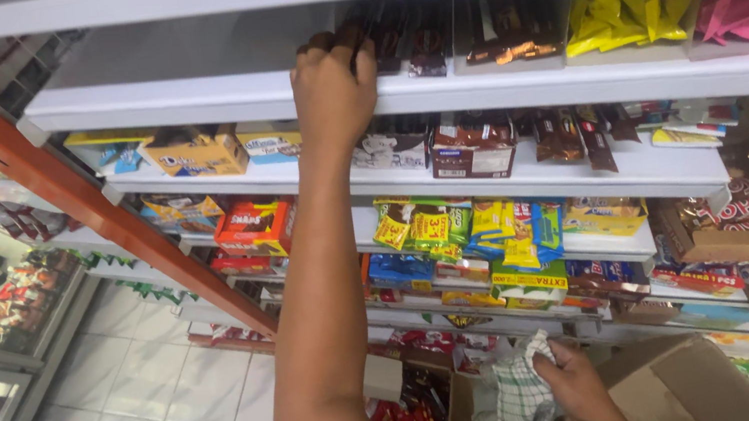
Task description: The person takes chocolate bars one at a time from a box, uses a handheld scanner to scan their barcodes, wipes each bar with a cloth, and then places them onto a store shelf.
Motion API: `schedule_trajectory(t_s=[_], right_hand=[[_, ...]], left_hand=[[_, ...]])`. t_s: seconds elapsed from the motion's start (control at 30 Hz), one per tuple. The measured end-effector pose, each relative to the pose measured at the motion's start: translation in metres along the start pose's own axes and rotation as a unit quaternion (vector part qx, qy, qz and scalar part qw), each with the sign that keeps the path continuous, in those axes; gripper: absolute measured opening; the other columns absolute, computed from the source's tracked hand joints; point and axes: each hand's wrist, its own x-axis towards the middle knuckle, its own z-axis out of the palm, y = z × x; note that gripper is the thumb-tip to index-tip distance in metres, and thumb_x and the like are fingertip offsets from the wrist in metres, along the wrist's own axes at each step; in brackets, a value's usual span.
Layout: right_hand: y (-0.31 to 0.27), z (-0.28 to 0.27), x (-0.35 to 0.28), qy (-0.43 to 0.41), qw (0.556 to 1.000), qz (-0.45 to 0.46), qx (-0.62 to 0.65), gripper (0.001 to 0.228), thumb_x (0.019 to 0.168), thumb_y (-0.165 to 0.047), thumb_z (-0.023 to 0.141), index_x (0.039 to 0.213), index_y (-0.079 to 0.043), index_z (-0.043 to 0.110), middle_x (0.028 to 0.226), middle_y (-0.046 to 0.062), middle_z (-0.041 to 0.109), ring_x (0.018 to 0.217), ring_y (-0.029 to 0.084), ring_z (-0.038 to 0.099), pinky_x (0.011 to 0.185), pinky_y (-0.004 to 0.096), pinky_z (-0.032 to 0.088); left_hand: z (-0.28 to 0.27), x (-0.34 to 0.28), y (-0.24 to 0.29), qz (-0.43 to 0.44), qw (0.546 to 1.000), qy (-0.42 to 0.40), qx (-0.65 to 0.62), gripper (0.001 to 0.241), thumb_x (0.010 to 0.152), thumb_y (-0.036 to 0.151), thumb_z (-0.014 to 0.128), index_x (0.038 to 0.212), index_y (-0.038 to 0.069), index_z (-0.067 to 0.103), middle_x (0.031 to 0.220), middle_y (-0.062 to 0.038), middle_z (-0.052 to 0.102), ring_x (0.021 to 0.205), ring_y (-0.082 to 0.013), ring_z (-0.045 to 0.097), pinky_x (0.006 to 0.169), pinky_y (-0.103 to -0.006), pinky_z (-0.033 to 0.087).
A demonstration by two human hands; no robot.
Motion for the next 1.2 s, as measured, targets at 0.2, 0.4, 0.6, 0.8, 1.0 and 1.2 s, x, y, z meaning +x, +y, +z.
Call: schedule_trajectory(t_s=[0.2, 0.4, 0.6, 0.8, 1.0, 1.2], right_hand=[[0.004, 0.003, -0.011, 0.011, 0.998, 0.021, 0.057, 0.027, 0.096, -0.006, 0.060, 0.117, 0.006, 0.071, 0.101, 0.008, 0.075, 0.086, 0.015, 0.067, 0.079, 0.032, 0.053], [0.004, 0.000, -0.017, 0.015, 0.998, 0.038, 0.047, 0.028, 0.095, -0.006, 0.058, 0.118, 0.005, 0.070, 0.100, 0.009, 0.076, 0.085, 0.016, 0.068, 0.077, 0.032, 0.054], [-0.001, 0.003, -0.019, 0.025, 0.997, 0.050, 0.054, 0.028, 0.096, -0.006, 0.058, 0.118, 0.006, 0.069, 0.099, 0.011, 0.076, 0.084, 0.017, 0.069, 0.076, 0.033, 0.055], [-0.012, 0.016, -0.022, 0.041, 0.996, 0.052, 0.052, 0.029, 0.096, -0.006, 0.058, 0.119, 0.008, 0.069, 0.100, 0.012, 0.076, 0.084, 0.018, 0.069, 0.077, 0.034, 0.055], [-0.016, 0.021, -0.028, 0.028, 0.995, 0.046, 0.082, 0.033, 0.094, -0.004, 0.056, 0.124, 0.005, 0.067, 0.106, 0.011, 0.076, 0.091, 0.017, 0.069, 0.082, 0.033, 0.055], [-0.016, 0.021, -0.028, 0.002, 0.979, 0.048, 0.200, 0.029, 0.099, -0.006, 0.051, 0.122, 0.006, 0.065, 0.109, 0.014, 0.074, 0.094, 0.023, 0.071, 0.084, 0.038, 0.056]], left_hand=[[-0.001, 0.002, 0.000, 0.018, 0.999, 0.025, -0.010, 0.039, 0.085, 0.026, 0.074, 0.117, 0.005, 0.076, 0.102, -0.023, 0.071, 0.100, -0.0406, 0.064, 0.092, -0.0494, 0.049], [0.003, 0.003, 0.007, -0.016, 0.999, 0.052, -0.003, 0.035, 0.081, 0.021, 0.075, 0.113, 0.006, 0.077, 0.099, -0.021, 0.073, 0.099, -0.0394, 0.064, 0.093, -0.0486, 0.049], [0.002, 0.004, 0.005, -0.019, 0.998, 0.058, -0.006, 0.033, 0.079, 0.020, 0.077, 0.109, 0.005, 0.078, 0.092, -0.022, 0.072, 0.094, -0.0399, 0.063, 0.090, -0.0472, 0.050], [0.000, 0.002, 0.009, 0.010, 0.997, 0.079, 0.007, 0.030, 0.085, 0.024, 0.075, 0.109, 0.007, 0.079, 0.095, -0.022, 0.069, 0.092, -0.0405, 0.061, 0.086, -0.0498, 0.050], [-0.014, -0.005, 0.015, 0.023, 0.998, 0.058, -0.028, 0.037, 0.099, 0.032, 0.070, 0.123, 0.005, 0.070, 0.116, -0.028, 0.060, 0.112, -0.0418, 0.057, 0.096, -0.0510, 0.048], [-0.029, -0.142, 0.000, 0.053, 0.974, 0.118, -0.187, 0.036, 0.106, 0.023, 0.063, 0.133, -0.001, 0.055, 0.129, -0.024, 0.061, 0.126, -0.0407, 0.059, 0.111, -0.0497, 0.048]])
